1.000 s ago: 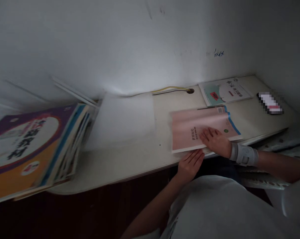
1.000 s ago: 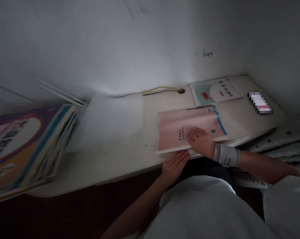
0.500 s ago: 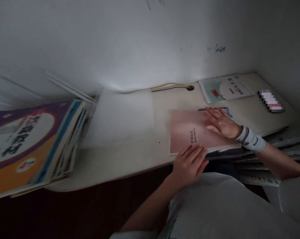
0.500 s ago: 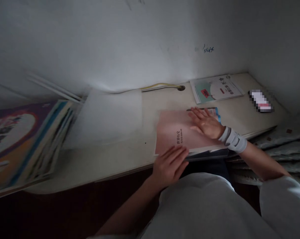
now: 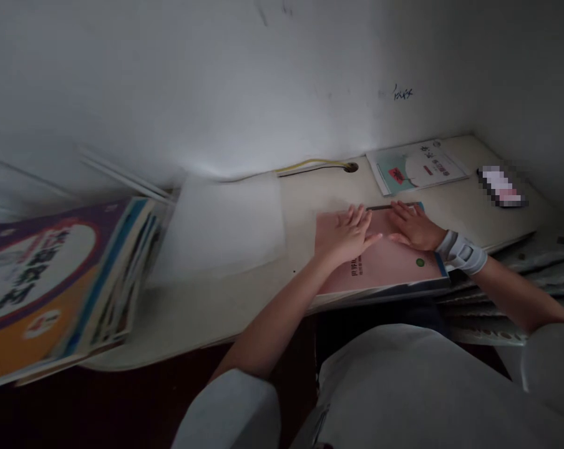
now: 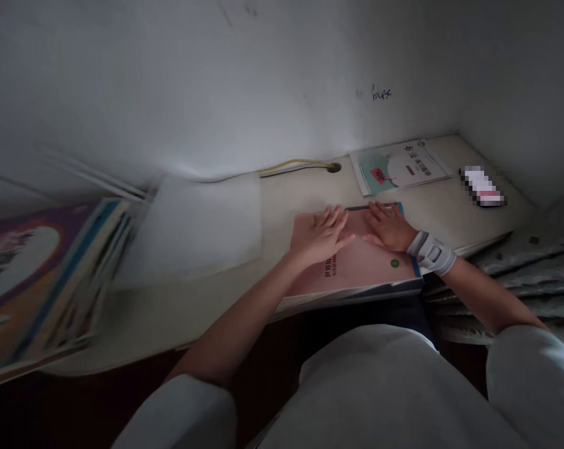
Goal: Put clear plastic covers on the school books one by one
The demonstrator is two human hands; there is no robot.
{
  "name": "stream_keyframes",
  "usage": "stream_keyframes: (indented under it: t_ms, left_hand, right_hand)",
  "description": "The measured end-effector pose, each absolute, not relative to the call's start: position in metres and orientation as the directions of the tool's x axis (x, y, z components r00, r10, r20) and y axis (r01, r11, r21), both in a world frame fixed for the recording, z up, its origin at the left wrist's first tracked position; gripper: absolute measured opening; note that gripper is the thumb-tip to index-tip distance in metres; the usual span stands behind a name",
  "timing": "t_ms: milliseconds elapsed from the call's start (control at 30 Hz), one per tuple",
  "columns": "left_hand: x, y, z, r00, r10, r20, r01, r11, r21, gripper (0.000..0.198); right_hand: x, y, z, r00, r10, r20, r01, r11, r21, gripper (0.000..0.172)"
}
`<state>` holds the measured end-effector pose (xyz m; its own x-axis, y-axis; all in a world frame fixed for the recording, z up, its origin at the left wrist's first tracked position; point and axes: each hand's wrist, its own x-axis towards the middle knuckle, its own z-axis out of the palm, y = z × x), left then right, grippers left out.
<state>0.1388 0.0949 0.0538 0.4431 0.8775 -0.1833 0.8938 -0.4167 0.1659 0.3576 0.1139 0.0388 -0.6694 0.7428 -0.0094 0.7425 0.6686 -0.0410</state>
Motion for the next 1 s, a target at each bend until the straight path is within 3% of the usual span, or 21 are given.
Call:
stream_keyframes:
  t_ms: [167, 400, 500, 600, 667, 733, 867, 1000]
  left_hand:
    - [0.133, 0.108, 0.038, 0.457, 0.879, -0.139, 0.889, -0.447, 0.097, 0.073]
    - [0.078, 0.118, 0.023, 0.252, 0.96, -0.125, 0.968, -0.248, 0.047, 0.067]
    - [0.081, 0.1, 0.032, 0.225, 0.974, 0.027, 0.974, -0.225, 0.005, 0.063]
    - [0.104, 0.057, 0.038, 0.497, 0.81, 0.312, 0.861, -0.504, -0.064, 0.047]
    - [0.121, 0.022, 0.034, 0.752, 0.495, 0.435, 0.608, -0.776, -0.167, 0.033]
    - [0.133, -0.008, 0.024, 0.827, 0.263, 0.497, 0.433, -0.861, -0.266, 0.021]
    - [0.137, -0.034, 0.006, 0.794, 0.336, 0.507, 0.515, -0.815, -0.267, 0.013]
    - [0.136, -0.037, 0.004, 0.776, 0.328, 0.538, 0.518, -0.819, -0.248, 0.006]
  right_hand:
    - [0.351, 0.114, 0.026, -0.677, 0.735, -0.032, 0.736, 0.676, -0.048, 0.075]
    - [0.408, 0.123, 0.017, -0.465, 0.885, -0.011, 0.885, 0.465, -0.035, 0.065]
    - [0.41, 0.113, 0.023, -0.45, 0.889, 0.085, 0.892, 0.452, -0.005, 0.061]
    - [0.395, 0.091, 0.031, -0.627, 0.76, 0.172, 0.772, 0.636, 0.006, 0.054]
    - [0.383, 0.074, 0.034, -0.769, 0.62, 0.158, 0.628, 0.778, 0.002, 0.05]
    - [0.372, 0.057, 0.033, -0.848, 0.513, 0.133, 0.519, 0.855, 0.009, 0.05]
    - [0.356, 0.035, 0.028, -0.899, 0.422, 0.112, 0.431, 0.899, 0.072, 0.052]
    - [0.346, 0.025, 0.025, -0.9, 0.41, 0.145, 0.432, 0.883, 0.186, 0.037]
